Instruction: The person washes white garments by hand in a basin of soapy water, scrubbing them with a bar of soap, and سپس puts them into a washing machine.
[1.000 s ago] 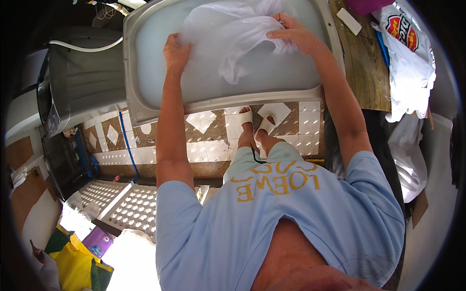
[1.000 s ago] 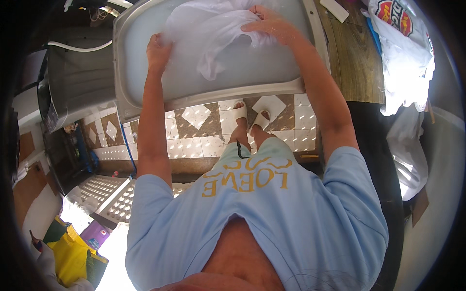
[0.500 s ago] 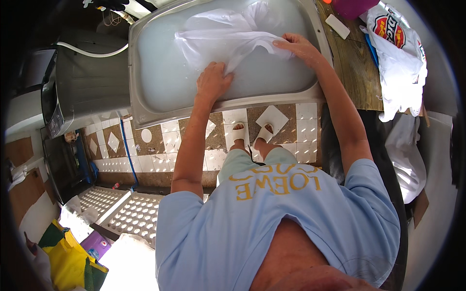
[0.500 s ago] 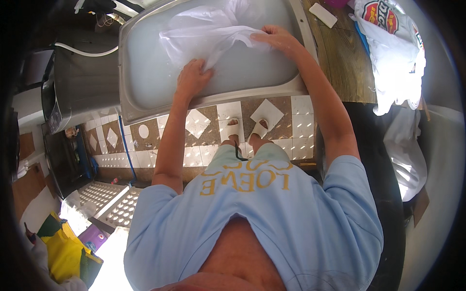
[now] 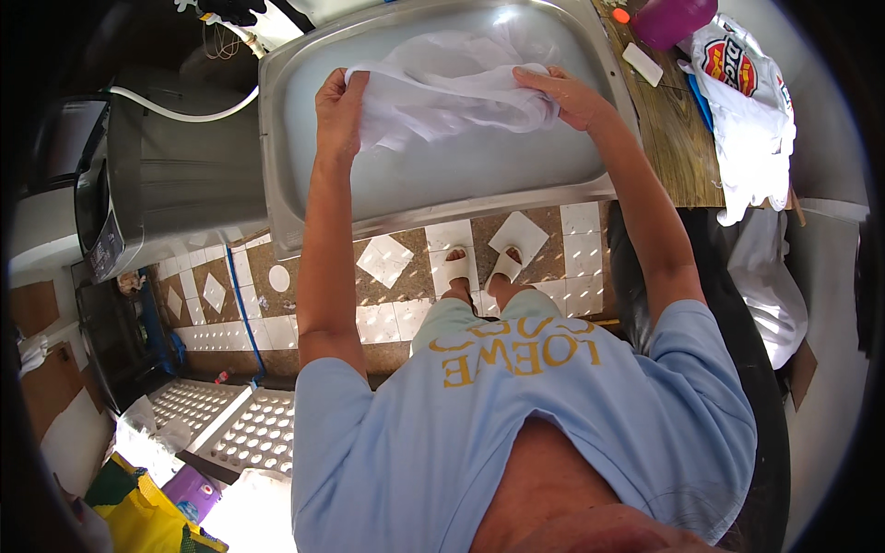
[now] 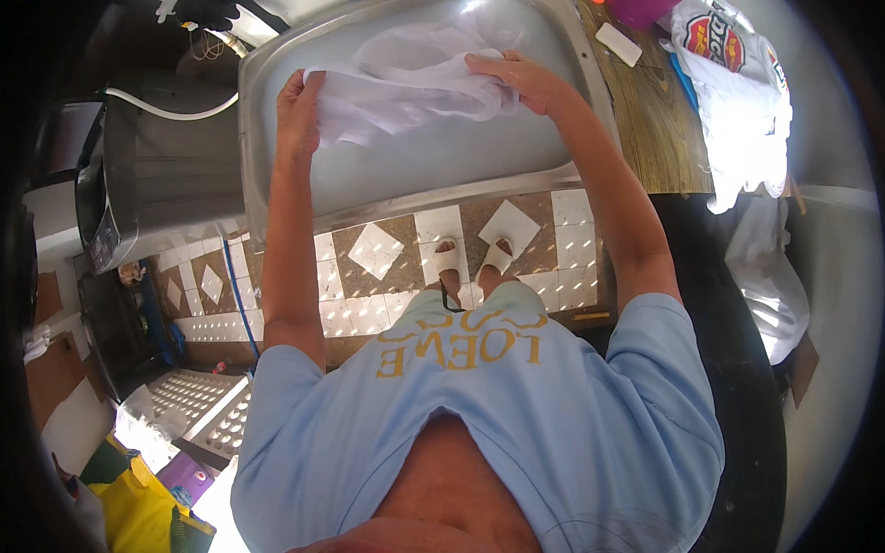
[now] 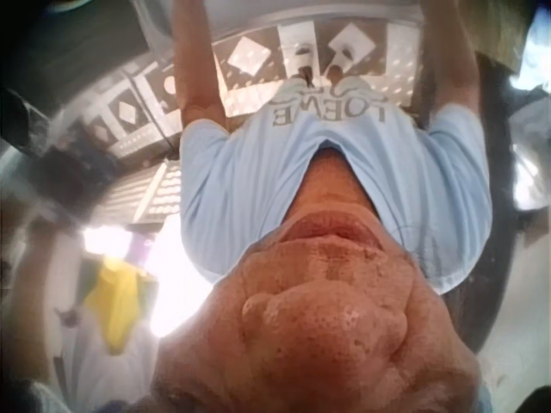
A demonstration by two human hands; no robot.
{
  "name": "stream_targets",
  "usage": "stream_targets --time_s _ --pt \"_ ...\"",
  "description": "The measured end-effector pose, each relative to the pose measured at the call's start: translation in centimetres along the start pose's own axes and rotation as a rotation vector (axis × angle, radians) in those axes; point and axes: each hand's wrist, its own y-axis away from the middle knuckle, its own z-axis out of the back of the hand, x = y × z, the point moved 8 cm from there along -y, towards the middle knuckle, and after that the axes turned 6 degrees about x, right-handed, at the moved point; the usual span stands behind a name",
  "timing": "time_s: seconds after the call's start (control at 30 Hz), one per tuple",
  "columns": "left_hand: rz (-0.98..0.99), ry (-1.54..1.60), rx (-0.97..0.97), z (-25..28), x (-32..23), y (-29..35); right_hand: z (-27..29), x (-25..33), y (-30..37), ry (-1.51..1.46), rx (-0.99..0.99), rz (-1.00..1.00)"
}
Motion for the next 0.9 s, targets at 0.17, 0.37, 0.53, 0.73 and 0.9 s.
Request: stream_targets --time_s 0.17,0.37,0.53,0.73,0.9 --pt "-0.051 -0.63 0.14 1.2 -2.3 -0.4 2.3 7.2 1.9 -0.154 -0.044 0.26" --pt "-0.052 -1.156 0.003 4.1 0.1 0.3 -1.7 14.8 4.2 -0.203 -0.041 0.425" --pt "0.342 0.165 -0.161 5.0 6.2 1.9 -3.9 16.5 5.2 -0.162 0.085 0.481" --pt "0.053 0.437 -0.151 2.5 2.6 1.5 -0.1 14.4 4.5 -0.256 0.003 0.381" --pt "0.136 -0.193 0.055 3.1 -2.8 1.3 7.5 12.5 5.5 -0.319 -0.08 0.33"
